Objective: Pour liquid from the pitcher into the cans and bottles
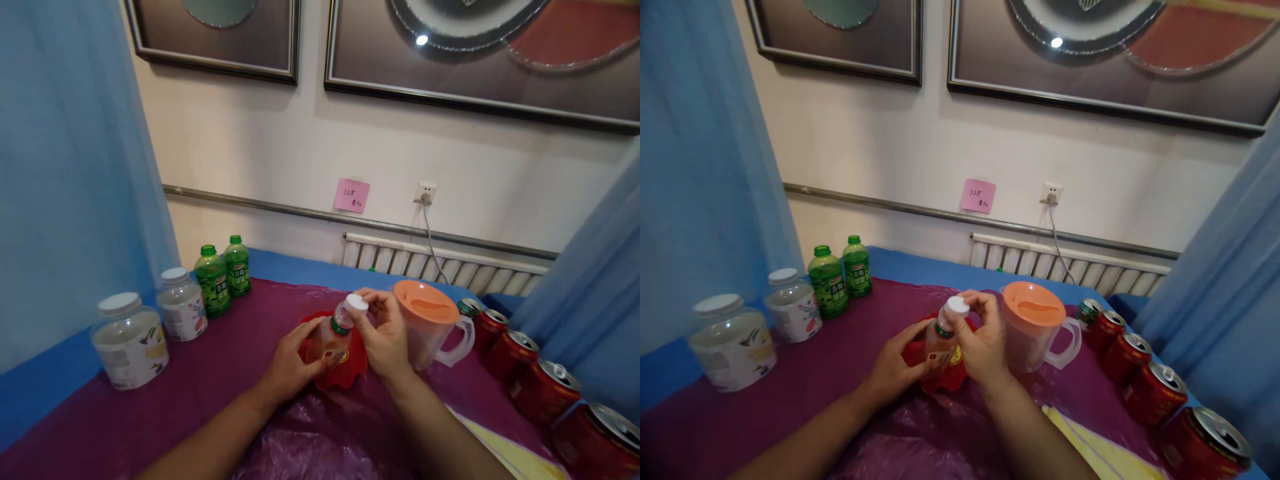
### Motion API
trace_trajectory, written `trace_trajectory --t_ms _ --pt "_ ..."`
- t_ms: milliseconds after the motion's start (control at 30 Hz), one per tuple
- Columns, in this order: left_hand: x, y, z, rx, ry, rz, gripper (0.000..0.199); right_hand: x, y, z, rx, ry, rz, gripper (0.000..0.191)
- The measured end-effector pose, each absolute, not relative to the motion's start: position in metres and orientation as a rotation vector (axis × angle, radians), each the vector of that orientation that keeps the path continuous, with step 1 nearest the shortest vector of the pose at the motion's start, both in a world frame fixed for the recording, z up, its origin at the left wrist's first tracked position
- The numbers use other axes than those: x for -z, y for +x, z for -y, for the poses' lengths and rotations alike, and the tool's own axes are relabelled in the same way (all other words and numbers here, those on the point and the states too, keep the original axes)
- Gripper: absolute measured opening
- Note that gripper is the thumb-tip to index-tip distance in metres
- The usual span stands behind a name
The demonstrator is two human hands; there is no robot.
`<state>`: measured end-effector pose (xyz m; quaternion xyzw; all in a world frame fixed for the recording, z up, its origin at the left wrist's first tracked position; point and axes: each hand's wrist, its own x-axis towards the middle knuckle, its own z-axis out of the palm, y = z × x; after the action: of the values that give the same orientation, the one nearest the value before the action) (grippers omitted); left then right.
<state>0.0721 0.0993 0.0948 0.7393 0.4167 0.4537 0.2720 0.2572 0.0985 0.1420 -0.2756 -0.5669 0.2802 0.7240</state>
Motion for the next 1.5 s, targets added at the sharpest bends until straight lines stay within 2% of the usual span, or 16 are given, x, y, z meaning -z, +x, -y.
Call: trace_trajectory --t_ms 500,833,1000,1333,1500 --pt "-0.097 0.07 -0.095 -1.241 2.019 -1.119 0.064 -0.127 0.267 -0.094 -0.605 -0.578 1.481 0.031" --pt "-0.101 0.071 -0.095 -1.231 2.072 -1.121 0.062 -0.146 0.283 -0.09 -0.237 -0.62 1.736 0.033" --pt "-0.101 0.071 -0.095 -1.229 2.076 -1.119 0.063 -0.144 0.283 -0.091 -0.188 -0.617 1.786 0.037" --pt "-0.096 0.069 -0.095 -1.195 2.115 -1.125 0.064 -0.139 0.279 -0.096 -0.209 -0.775 1.711 0.028" --pt "-0.095 0.068 -0.095 -1.193 2.125 -1.119 0.063 -0.134 0.273 -0.091 -0.361 -0.822 1.625 0.052"
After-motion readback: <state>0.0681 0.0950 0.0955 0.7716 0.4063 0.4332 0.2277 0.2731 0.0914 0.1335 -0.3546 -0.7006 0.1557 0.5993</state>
